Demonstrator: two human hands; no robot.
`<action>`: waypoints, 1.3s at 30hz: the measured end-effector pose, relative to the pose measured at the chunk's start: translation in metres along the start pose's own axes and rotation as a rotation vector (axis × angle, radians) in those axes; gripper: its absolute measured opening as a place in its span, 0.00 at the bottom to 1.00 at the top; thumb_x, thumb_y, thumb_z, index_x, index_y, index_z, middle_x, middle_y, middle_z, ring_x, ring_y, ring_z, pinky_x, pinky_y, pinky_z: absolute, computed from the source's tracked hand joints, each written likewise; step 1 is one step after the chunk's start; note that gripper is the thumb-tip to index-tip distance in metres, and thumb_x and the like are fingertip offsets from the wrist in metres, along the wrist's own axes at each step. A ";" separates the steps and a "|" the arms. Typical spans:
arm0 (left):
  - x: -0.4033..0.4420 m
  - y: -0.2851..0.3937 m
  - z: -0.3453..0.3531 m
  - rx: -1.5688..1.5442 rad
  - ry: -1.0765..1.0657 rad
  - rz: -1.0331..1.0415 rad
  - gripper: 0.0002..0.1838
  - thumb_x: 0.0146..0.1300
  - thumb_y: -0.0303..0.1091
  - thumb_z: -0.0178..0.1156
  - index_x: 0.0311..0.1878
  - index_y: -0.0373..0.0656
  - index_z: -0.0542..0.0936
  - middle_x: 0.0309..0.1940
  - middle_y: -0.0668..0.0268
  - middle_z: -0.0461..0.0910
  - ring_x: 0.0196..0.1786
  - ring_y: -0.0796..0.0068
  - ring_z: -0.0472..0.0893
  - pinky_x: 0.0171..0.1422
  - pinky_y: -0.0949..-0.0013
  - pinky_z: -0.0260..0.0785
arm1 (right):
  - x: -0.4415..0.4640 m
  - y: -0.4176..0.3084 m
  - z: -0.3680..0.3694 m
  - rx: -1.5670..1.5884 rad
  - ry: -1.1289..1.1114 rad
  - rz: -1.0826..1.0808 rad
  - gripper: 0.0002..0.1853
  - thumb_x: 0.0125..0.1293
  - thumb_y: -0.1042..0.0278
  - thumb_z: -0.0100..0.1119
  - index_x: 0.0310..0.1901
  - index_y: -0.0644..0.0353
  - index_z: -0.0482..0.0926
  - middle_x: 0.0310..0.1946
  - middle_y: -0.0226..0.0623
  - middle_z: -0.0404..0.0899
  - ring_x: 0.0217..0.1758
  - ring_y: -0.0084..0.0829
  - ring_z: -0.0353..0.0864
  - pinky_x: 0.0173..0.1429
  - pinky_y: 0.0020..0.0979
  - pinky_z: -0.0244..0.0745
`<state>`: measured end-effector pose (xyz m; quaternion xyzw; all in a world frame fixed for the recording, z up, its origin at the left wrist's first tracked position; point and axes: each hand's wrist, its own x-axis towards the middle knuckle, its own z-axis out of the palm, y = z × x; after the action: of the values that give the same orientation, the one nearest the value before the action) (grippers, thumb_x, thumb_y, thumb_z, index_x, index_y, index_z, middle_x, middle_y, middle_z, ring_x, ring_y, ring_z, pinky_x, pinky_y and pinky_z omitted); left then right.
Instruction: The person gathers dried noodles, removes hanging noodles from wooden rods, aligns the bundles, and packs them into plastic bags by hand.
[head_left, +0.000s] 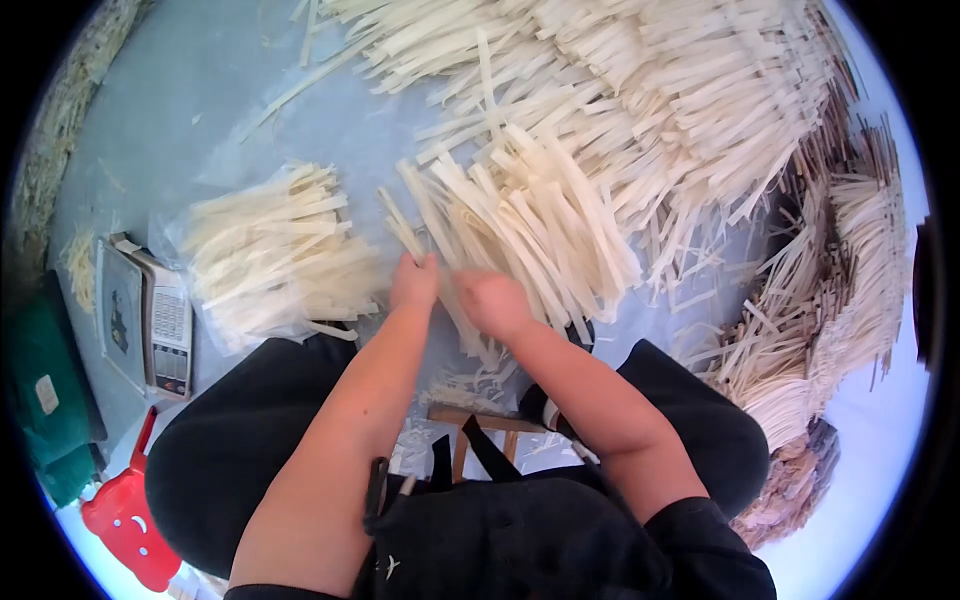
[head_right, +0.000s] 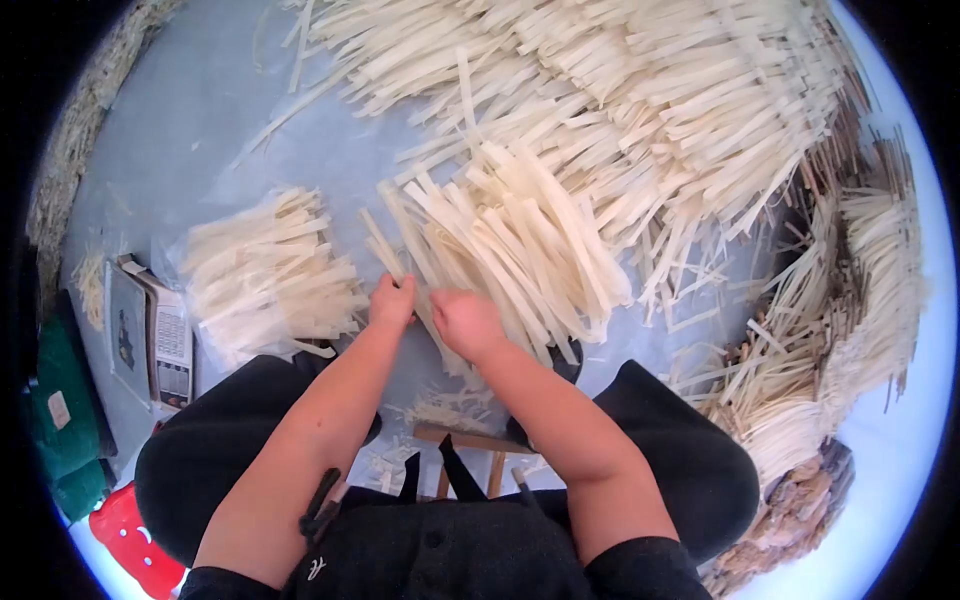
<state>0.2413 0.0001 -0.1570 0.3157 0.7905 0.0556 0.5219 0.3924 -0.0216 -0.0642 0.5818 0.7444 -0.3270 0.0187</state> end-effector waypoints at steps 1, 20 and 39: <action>-0.004 0.006 -0.001 -0.013 -0.003 0.004 0.23 0.64 0.49 0.59 0.53 0.41 0.73 0.49 0.54 0.76 0.47 0.62 0.79 0.33 0.59 0.76 | 0.005 0.002 -0.013 -0.014 0.000 -0.002 0.11 0.62 0.70 0.54 0.47 0.53 0.75 0.40 0.43 0.80 0.42 0.43 0.82 0.44 0.44 0.76; 0.008 -0.016 0.031 -0.103 -0.163 0.249 0.22 0.61 0.49 0.62 0.48 0.39 0.82 0.53 0.53 0.76 0.54 0.58 0.77 0.58 0.62 0.69 | 0.011 0.052 -0.014 -0.252 0.329 0.356 0.24 0.65 0.55 0.55 0.60 0.56 0.72 0.48 0.45 0.75 0.50 0.45 0.77 0.52 0.46 0.73; -0.026 0.007 0.019 -0.583 -0.127 0.056 0.51 0.54 0.57 0.70 0.70 0.37 0.54 0.65 0.53 0.67 0.63 0.61 0.72 0.63 0.57 0.67 | 0.008 0.062 -0.010 0.009 0.384 0.242 0.16 0.62 0.59 0.57 0.45 0.63 0.75 0.45 0.52 0.77 0.49 0.52 0.78 0.52 0.48 0.75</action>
<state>0.2669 -0.0138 -0.1417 0.1771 0.6980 0.2745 0.6373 0.4477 -0.0033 -0.0886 0.7187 0.6575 -0.2089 -0.0870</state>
